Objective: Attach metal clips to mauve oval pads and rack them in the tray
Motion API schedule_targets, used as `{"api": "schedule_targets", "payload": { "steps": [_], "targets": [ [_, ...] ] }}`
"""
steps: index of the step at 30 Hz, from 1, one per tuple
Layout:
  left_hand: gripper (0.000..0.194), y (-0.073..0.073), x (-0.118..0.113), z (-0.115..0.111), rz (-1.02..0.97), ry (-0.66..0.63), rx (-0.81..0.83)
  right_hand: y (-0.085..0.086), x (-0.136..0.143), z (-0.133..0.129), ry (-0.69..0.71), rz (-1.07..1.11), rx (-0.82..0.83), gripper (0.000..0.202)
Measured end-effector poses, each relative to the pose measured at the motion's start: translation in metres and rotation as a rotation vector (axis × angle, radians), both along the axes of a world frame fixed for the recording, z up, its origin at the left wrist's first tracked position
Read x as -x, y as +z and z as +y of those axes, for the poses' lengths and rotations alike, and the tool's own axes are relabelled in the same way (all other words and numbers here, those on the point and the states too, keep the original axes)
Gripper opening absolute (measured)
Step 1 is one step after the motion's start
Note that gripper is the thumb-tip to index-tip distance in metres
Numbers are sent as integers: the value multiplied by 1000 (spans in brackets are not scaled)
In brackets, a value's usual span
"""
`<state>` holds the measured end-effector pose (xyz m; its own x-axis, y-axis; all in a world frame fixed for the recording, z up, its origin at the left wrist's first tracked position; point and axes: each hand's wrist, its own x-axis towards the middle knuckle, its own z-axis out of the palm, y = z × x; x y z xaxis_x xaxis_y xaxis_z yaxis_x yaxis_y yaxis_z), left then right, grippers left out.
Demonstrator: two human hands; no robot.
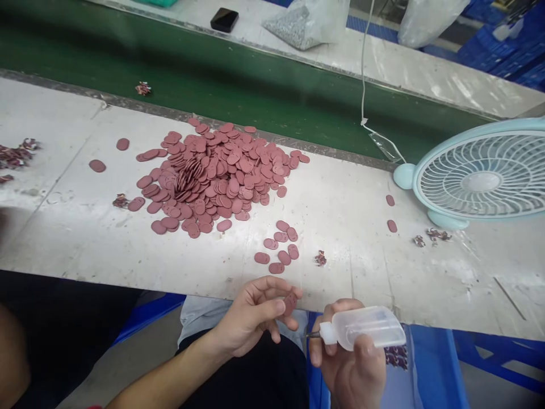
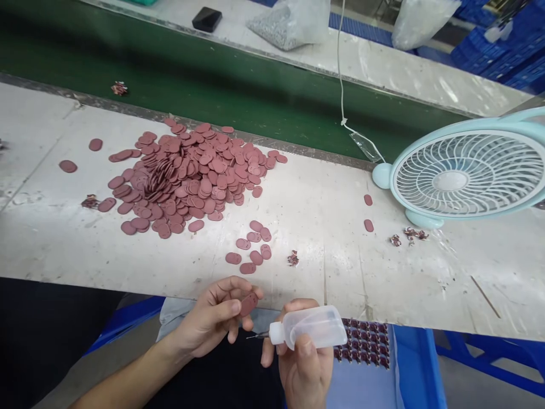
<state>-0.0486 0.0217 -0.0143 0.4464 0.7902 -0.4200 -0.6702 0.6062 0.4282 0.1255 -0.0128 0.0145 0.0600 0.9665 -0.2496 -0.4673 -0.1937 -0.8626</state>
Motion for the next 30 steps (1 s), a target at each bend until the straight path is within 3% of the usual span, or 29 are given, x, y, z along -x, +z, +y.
{"api": "schedule_targets", "payload": {
  "steps": [2, 7, 11, 15, 18, 23, 28, 30],
  "targets": [
    [30, 0, 1, 0, 5, -17, 0, 0, 2, 1, 16, 20, -1, 35],
    [14, -1, 3, 3, 78, 30, -37, 0, 5, 3, 20, 68, 28, 37],
    [18, -4, 3, 2, 205, 82, -148, -2, 6, 3, 17, 103, 64, 37],
    [29, -8, 4, -5, 422, 208, -387, -4, 12, 7, 65, 148, 111, 39],
    [51, -12, 8, -5, 638, 299, -626, -4, 17, 10, 81, 157, 141, 41],
    [68, -16, 16, 6, 949, 323, -974, -11, 17, 8, 154, 180, 191, 36],
    [69, -10, 17, 6, 1015, 282, -984, -17, 13, 8, 173, 100, 240, 42],
    [61, -5, 18, 4, 880, 189, -820, -16, 11, 11, 203, 95, 255, 43]
  ]
}}
